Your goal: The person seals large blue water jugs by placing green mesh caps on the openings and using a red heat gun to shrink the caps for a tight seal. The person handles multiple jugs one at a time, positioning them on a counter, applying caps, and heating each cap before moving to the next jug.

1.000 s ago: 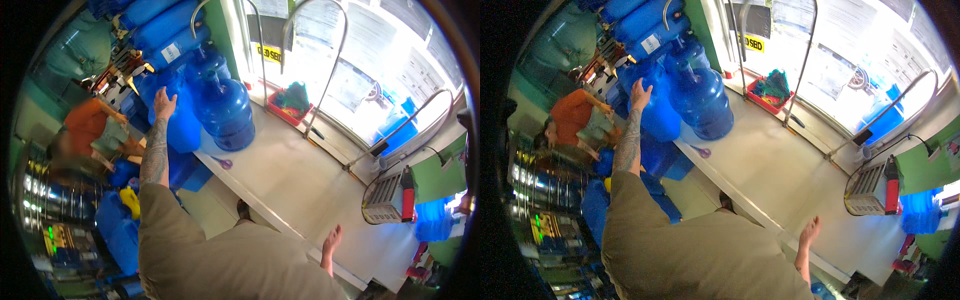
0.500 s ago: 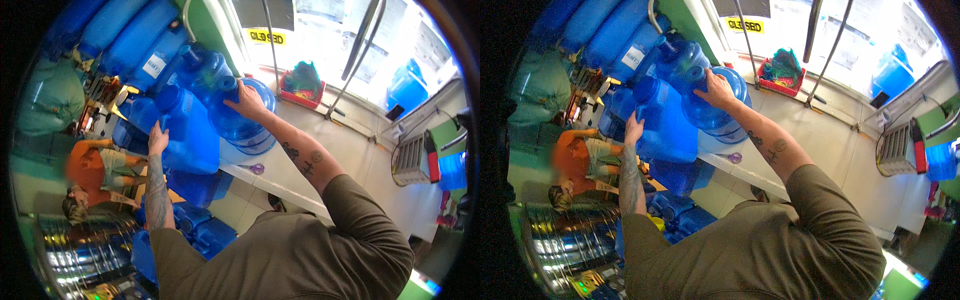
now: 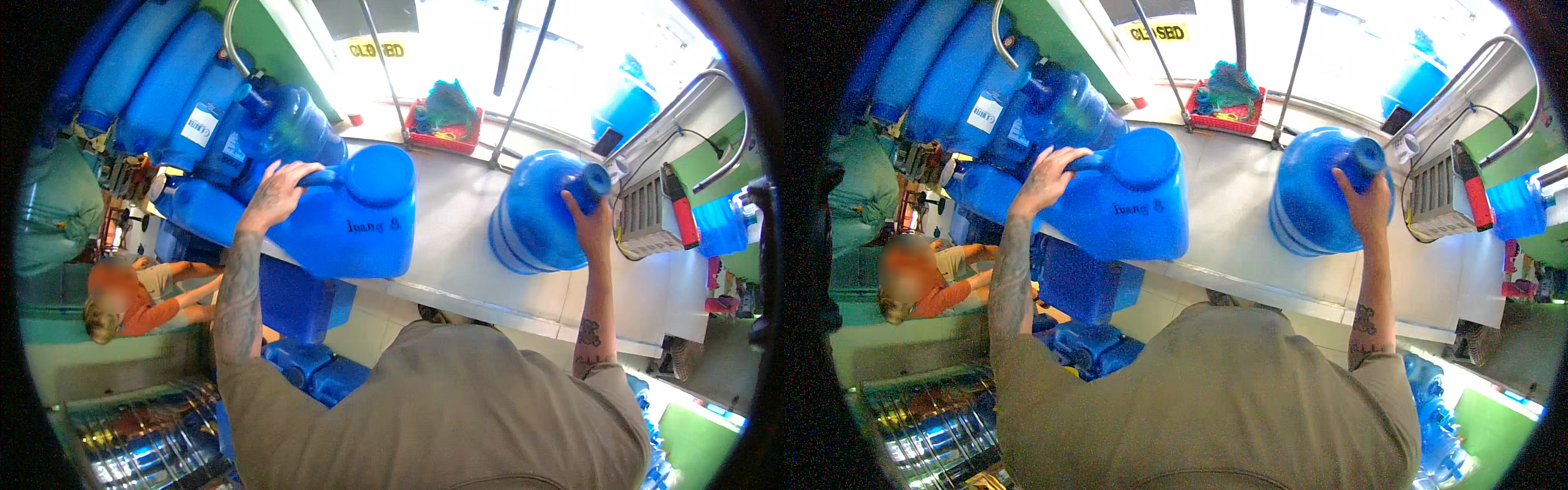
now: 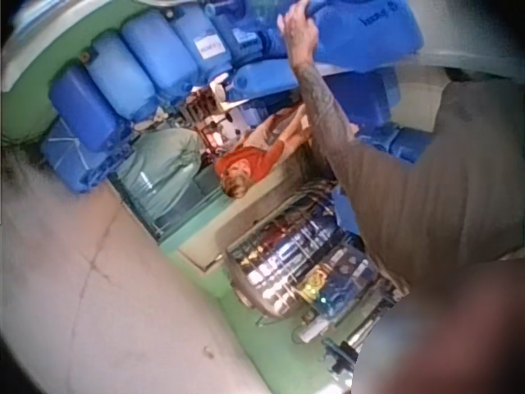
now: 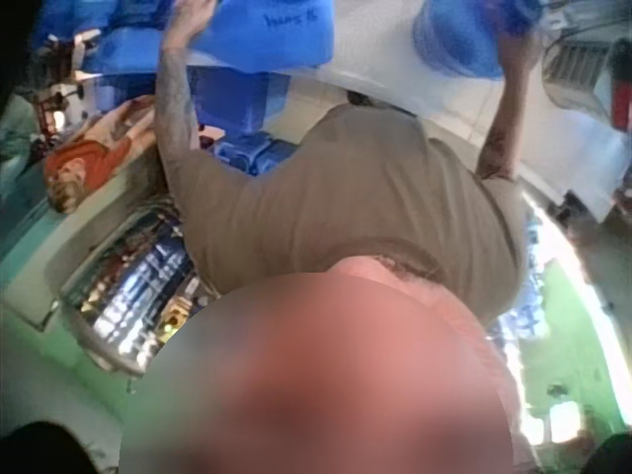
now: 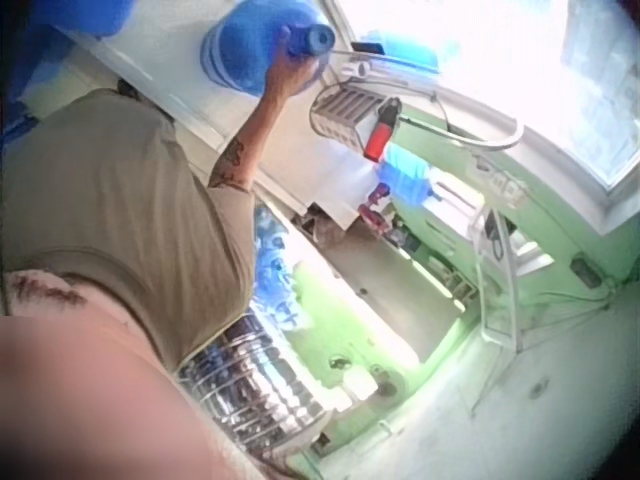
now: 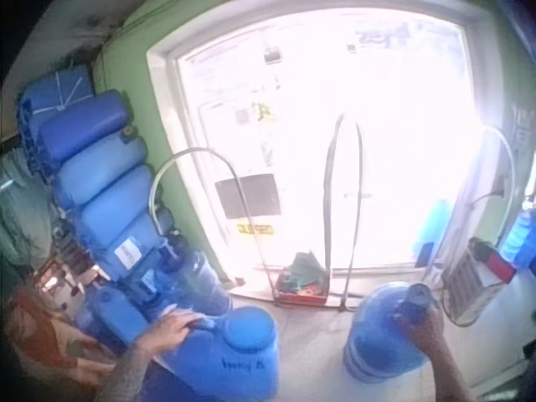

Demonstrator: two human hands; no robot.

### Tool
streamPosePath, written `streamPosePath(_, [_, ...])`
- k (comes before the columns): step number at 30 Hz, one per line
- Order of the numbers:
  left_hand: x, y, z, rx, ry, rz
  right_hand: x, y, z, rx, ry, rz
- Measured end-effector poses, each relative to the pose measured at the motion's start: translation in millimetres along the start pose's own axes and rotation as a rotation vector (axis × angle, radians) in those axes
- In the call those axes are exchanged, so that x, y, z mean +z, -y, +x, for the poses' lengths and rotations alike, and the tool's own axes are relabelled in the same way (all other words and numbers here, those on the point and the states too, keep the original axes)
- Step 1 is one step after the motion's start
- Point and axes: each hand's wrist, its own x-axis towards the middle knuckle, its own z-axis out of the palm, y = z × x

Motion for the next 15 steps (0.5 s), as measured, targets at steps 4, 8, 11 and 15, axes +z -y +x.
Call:
streamPosePath(4, [34.3, -13.4, 58.6, 0.159, -0.018, 0.098, -46.7, -41.3, -5.7, 0.089, -0.142, -0.008])
streamPosePath(8, [54.2, -29.5, 87.2, 0.156, -0.107, 0.067, -59.2, -36.0, -24.2, -0.113, -0.441, 0.066])
streamPosePath(11, [59.4, -41.1, 95.6, 0.18, -0.141, 0.045, -37.1, 16.9, -55.0, -0.304, -0.389, 0.111])
streamPosePath(15, [53.4, -11.1, 109.6, 0.211, -0.294, -0.376, 40.9, 115.1, -98.3, -0.412, 0.334, 0.133])
